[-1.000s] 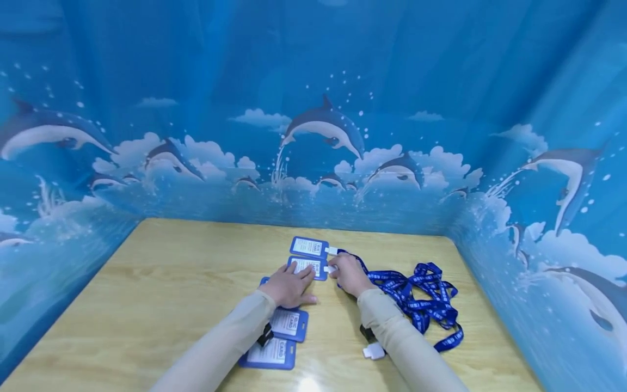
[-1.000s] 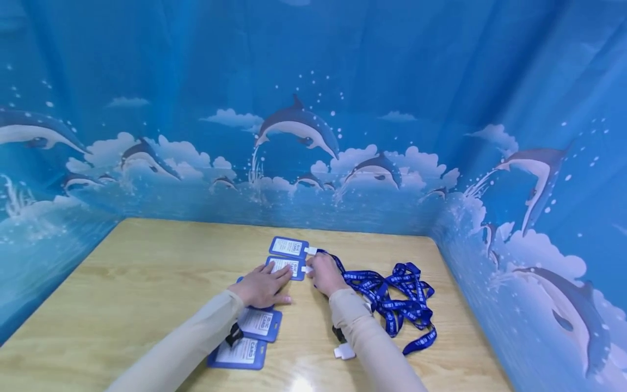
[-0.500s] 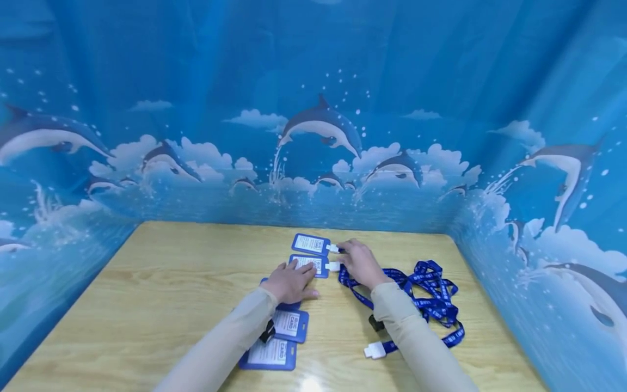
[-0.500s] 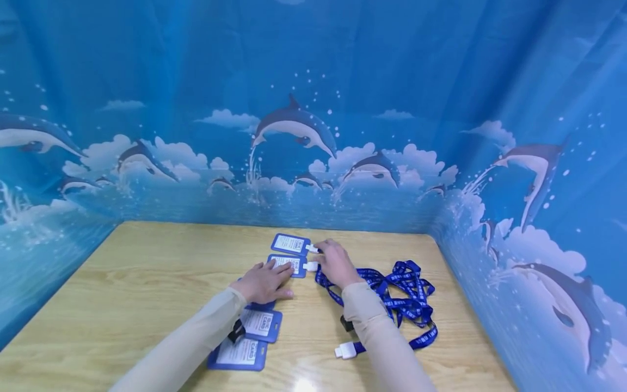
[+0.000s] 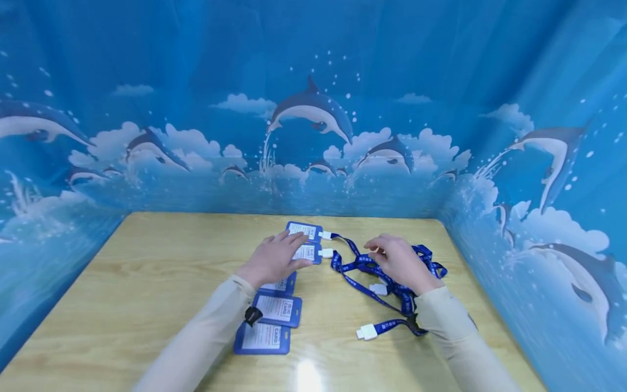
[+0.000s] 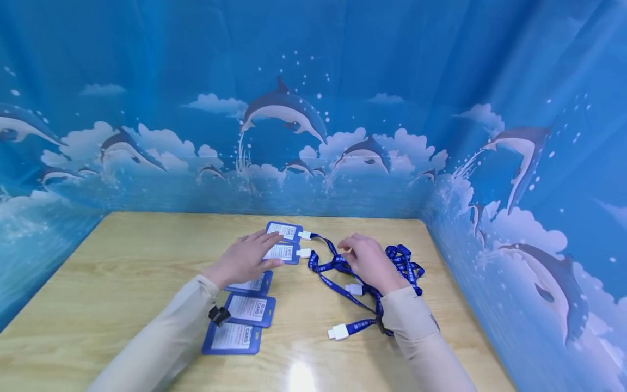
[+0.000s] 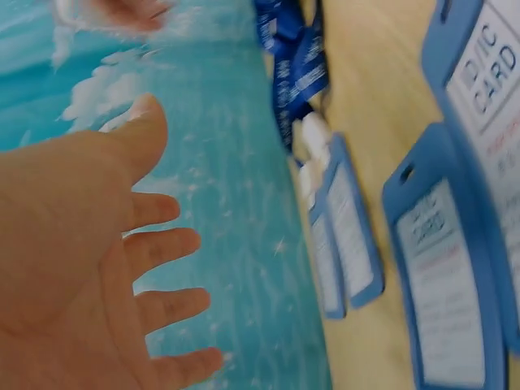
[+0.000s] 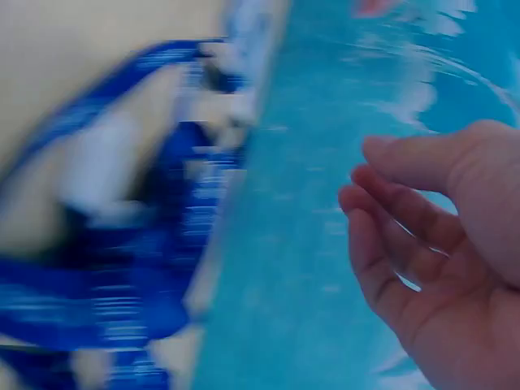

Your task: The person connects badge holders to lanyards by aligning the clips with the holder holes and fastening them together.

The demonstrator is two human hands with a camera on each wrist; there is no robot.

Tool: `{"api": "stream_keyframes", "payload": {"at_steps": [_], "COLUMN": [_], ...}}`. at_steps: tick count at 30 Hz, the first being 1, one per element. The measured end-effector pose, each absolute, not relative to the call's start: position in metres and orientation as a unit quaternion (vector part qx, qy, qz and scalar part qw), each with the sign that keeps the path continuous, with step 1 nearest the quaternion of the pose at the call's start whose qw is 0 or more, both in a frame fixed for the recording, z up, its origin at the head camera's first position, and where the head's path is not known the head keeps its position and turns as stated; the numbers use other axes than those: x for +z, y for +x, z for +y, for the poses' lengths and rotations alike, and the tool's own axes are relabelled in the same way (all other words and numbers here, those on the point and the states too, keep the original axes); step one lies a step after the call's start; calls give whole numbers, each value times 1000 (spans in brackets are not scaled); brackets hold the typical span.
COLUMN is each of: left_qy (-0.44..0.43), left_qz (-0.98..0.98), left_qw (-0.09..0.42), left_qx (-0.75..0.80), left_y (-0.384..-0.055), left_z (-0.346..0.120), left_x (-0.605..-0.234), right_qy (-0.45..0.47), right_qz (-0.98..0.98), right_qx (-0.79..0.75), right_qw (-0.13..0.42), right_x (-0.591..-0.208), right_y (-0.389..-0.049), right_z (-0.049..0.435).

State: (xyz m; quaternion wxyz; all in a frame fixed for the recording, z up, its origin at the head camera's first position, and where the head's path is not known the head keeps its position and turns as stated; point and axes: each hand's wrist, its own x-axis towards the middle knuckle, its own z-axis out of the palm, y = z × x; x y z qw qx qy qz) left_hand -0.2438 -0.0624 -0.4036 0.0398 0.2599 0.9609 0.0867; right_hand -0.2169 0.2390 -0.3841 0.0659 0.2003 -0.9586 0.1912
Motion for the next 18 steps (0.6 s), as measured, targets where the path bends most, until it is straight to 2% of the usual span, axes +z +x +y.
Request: {"api": "stream_keyframes", "payload": {"at_steps": [6, 11, 18], "left_qy": [248, 240, 226], "left_qz": [961, 959, 958], "left_qw": [45, 66, 107], "left_qx": [116, 135, 141], "left_y": [-241, -238, -227], "left_z": [-85, -101, -111], "left_x": [-400, -408, -423], "right_qy": [191, 179, 180], "right_qz": [-971, -973, -971], "right_qx": [139, 146, 157], "right_qw": [-20, -9, -31], "right_x": [-439, -459, -456], "right_y": [-201, -200, -198], "right_z": [263, 274, 276]}}
